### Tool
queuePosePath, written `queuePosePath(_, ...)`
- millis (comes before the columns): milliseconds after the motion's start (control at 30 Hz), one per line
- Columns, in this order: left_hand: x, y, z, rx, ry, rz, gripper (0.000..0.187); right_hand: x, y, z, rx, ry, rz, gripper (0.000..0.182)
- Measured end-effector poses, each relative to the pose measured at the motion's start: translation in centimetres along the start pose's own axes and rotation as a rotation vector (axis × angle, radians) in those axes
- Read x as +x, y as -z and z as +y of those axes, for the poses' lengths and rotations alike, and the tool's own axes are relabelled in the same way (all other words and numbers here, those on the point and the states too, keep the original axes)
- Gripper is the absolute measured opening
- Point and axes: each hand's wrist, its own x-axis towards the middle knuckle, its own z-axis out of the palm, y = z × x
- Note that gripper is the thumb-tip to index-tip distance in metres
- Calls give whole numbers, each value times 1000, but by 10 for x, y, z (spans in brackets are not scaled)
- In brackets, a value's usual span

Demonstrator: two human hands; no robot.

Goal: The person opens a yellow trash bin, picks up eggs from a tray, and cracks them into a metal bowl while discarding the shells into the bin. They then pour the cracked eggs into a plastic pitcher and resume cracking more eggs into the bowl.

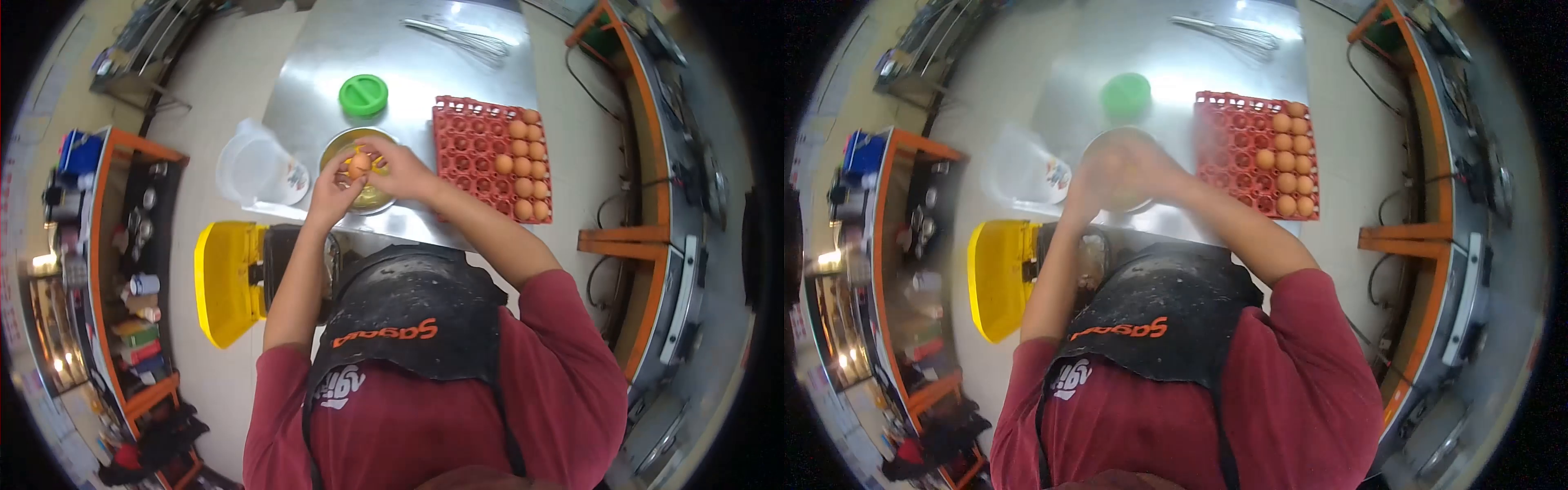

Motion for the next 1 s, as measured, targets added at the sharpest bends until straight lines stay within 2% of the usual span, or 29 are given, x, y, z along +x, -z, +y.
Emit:
queuePosePath(33,-3,2,2,-116,24,-2,51,4,4,-8,42,17,-26,63)
queuePosePath(100,-17,11,15,-297,193,37,51,9,6,-15,103,22,-70,65)
queuePosePath(167,-37,24,7,-565,333,62,51,0,-3,-6,483,-175,-115,64)
queuePosePath(267,-96,48,-18,-1026,291,193,48,-22,12,-6,403,-281,-93,51)
queuePosePath(333,-145,67,-55,-1128,214,298,46,-38,48,-12,57,-373,-106,38)
queuePosePath(400,-197,83,-97,-1070,427,555,45,-63,94,-9,-57,-442,-20,30)
queuePosePath(467,-230,93,-120,-939,698,679,49,-89,136,11,-125,-331,177,30)
queuePosePath(500,-255,106,-148,-920,828,620,62,-95,154,12,-266,-390,170,30)
queuePosePath(567,-271,96,-200,-618,1067,684,90,-108,202,0,-564,-530,171,31)
queuePosePath(633,-283,95,-258,142,1191,646,121,-110,220,-13,-681,-571,66,32)
queuePosePath(667,-272,96,-249,314,1167,395,103,-107,222,-14,-727,-583,7,32)
queuePosePath(700,-240,79,-186,279,1175,212,91,-104,222,-11,-669,-615,-89,33)
queuePosePath(733,-201,60,-106,240,1167,31,80,-102,216,-6,-752,-524,-141,31)
queuePosePath(800,-168,44,-94,360,883,-152,64,-100,196,11,-908,-341,-247,30)
queuePosePath(833,-153,34,-87,415,741,-245,57,-98,189,22,-888,-402,-261,29)
queuePosePath(900,-111,6,-31,411,572,-336,50,-93,181,41,-843,-521,-287,28)
queuePosePath(967,-72,-26,31,293,441,-408,45,-94,187,44,-883,-428,-349,30)
queuePosePath(1000,-56,-43,47,360,321,-472,45,-96,191,45,-904,-380,-382,32)
